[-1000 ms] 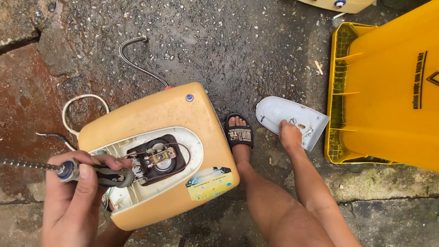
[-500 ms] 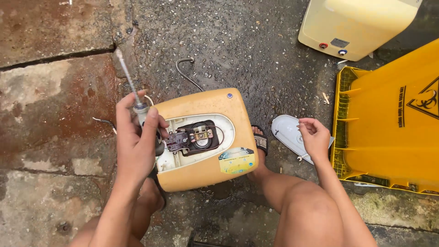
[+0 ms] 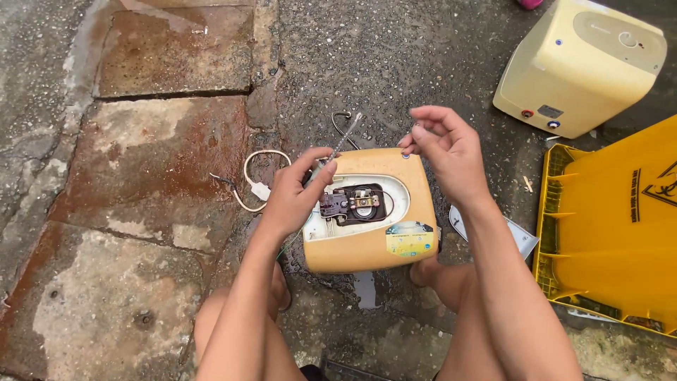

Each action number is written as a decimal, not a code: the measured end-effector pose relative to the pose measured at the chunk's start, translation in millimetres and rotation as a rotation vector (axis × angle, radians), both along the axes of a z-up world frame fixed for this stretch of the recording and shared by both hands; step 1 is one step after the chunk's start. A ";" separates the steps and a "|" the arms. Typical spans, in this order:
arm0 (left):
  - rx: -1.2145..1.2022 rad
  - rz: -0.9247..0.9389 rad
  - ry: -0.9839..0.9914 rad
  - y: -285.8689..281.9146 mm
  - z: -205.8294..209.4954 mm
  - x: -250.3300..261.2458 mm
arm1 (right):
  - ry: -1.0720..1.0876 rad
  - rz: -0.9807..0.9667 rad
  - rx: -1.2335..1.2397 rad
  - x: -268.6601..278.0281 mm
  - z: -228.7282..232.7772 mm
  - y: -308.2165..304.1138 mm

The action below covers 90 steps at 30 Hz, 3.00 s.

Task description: Disassembling and inspecting the internal components of a small water heater using a screwdriver and manual manipulation of wires.

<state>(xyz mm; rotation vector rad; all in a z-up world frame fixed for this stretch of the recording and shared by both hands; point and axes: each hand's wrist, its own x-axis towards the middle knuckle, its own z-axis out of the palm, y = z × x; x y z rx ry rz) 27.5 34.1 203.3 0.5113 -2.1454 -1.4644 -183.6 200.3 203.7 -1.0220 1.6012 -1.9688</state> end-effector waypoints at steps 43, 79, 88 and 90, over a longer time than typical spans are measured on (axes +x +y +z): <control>-0.911 0.112 -0.106 -20.0 -28.7 25.8 | -0.084 0.166 0.188 21.7 -20.4 -27.2; -0.025 -0.198 -0.083 83.6 -18.3 -109.9 | -0.349 -0.099 -0.011 -13.3 -0.8 22.8; -0.039 -0.180 -0.110 66.6 -19.4 -81.4 | -0.516 0.019 -0.104 9.7 -7.4 3.2; -0.017 -0.173 -0.126 64.4 -12.8 -72.9 | -0.572 0.094 -0.150 17.1 -11.3 -4.5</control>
